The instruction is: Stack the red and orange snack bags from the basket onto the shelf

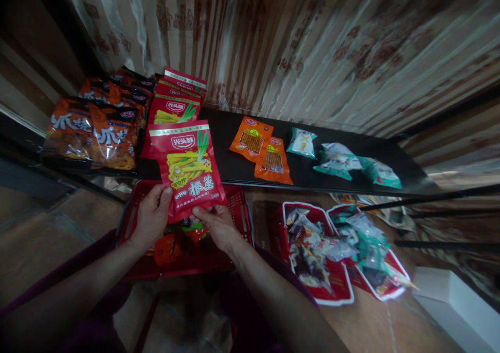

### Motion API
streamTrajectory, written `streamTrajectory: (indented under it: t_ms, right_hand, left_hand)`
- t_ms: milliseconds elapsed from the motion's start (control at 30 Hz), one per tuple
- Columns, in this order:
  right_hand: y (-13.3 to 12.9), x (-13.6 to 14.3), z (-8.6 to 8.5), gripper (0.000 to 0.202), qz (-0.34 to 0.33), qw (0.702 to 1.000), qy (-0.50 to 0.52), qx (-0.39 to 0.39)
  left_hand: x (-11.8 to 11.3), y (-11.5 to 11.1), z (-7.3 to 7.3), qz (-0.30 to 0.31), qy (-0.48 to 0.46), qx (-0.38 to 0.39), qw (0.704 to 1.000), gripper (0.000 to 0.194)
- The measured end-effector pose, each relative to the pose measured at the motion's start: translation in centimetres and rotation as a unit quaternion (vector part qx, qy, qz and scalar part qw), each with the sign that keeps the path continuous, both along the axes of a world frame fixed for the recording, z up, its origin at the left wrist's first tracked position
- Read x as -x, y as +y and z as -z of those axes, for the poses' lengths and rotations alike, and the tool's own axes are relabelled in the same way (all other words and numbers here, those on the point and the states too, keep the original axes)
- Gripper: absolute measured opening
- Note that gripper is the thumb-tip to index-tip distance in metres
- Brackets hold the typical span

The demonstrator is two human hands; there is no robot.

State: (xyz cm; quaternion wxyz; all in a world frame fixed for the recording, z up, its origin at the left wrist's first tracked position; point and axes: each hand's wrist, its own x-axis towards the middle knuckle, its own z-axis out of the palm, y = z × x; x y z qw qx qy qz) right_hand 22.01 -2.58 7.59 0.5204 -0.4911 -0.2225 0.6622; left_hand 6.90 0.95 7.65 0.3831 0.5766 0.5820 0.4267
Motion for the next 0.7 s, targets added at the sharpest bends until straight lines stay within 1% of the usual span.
streamTrajectory:
  t_ms: [167, 267, 367, 533, 633, 700]
  right_hand:
    - [-0.12, -0.23, 0.19, 0.021, -0.011, 0.999, -0.030, -0.023]
    - [-0.06, -0.44, 0.50, 0.018, -0.009, 0.999, -0.026, -0.037]
    - [0.02, -0.56, 0.51, 0.018, -0.005, 0.999, -0.022, -0.036]
    - [0.05, -0.57, 0.08, 0.023, -0.019, 0.999, -0.041, -0.023]
    - [0.05, -0.59, 0.25, 0.022, -0.021, 0.999, -0.044, -0.025]
    - [0.12, -0.63, 0.42, 0.021, -0.001, 0.999, -0.039, -0.034]
  left_hand:
    - [0.18, -0.05, 0.12, 0.001, -0.024, 0.018, 1.000, 0.030]
    - [0.21, -0.06, 0.08, 0.022, -0.076, 0.034, 0.996, 0.028]
    - [0.07, -0.05, -0.16, 0.048, -0.117, 0.046, 0.991, 0.026]
    - [-0.32, 0.01, -0.43, 0.084, -0.154, 0.075, 0.982, 0.036]
    - [-0.48, 0.00, -0.28, 0.079, -0.172, 0.078, 0.979, 0.039]
    - [-0.52, -0.03, -0.05, 0.067, -0.181, 0.073, 0.978, 0.041]
